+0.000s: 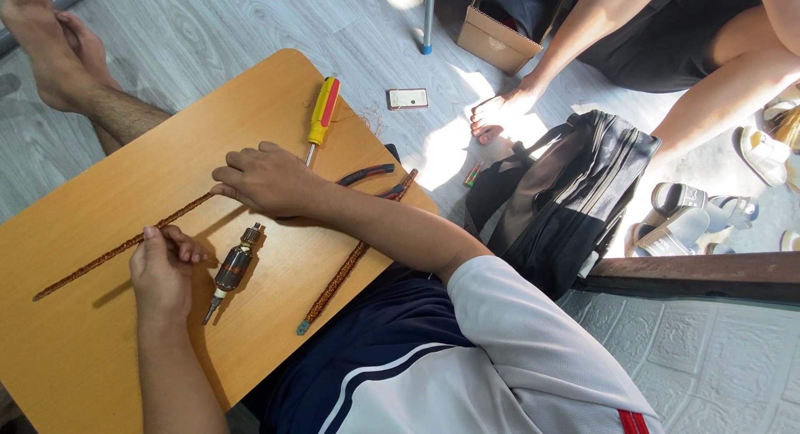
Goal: Winding copper wire around a thin rod to create an electronic component coil.
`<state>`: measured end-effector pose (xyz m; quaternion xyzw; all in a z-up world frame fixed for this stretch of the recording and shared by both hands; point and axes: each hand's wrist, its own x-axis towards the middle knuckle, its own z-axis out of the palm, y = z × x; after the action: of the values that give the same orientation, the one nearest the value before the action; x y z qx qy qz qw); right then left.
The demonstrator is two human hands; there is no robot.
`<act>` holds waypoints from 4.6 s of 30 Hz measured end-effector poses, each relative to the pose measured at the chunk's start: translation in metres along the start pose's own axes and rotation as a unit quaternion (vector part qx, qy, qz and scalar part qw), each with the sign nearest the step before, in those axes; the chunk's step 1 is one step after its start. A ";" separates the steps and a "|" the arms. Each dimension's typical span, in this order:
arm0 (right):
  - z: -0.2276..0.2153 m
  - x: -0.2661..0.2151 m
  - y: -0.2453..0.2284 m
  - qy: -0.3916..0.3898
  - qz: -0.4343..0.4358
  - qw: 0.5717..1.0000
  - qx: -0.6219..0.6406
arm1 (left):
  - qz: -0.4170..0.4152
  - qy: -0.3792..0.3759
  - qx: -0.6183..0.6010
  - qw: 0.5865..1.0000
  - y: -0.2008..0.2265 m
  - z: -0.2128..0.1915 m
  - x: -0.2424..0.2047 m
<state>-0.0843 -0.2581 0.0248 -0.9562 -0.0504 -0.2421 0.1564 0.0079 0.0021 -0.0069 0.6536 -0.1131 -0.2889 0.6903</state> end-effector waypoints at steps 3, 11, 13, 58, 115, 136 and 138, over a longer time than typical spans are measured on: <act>0.011 0.002 0.007 -0.005 -0.013 1.000 -0.026 | -0.001 0.011 0.022 1.000 0.009 0.008 -0.005; 0.010 0.000 0.009 -0.016 -0.024 0.999 -0.021 | 0.010 0.014 0.036 0.999 0.011 0.011 -0.006; 0.010 -0.001 0.008 -0.049 -0.017 0.999 -0.013 | 0.013 0.017 0.036 0.999 0.010 0.010 -0.005; -0.003 -0.005 -0.001 0.035 -0.014 0.998 0.048 | 0.101 -0.025 0.018 0.994 0.001 0.017 -0.006; 0.001 -0.006 -0.001 0.057 -0.064 0.996 0.003 | 0.100 0.014 0.035 0.994 -0.005 0.015 0.001; -0.002 -0.007 -0.011 0.015 -0.076 0.996 -0.054 | 0.105 -0.003 0.037 0.994 -0.019 0.002 0.007; -0.014 -0.002 -0.017 -0.019 -0.059 0.998 -0.024 | 0.101 0.006 -0.004 0.995 -0.012 0.005 0.003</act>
<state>-0.0949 -0.2469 0.0405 -0.9593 -0.1040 -0.2343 0.1183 0.0047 -0.0039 -0.0183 0.6380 -0.1730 -0.2141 0.7191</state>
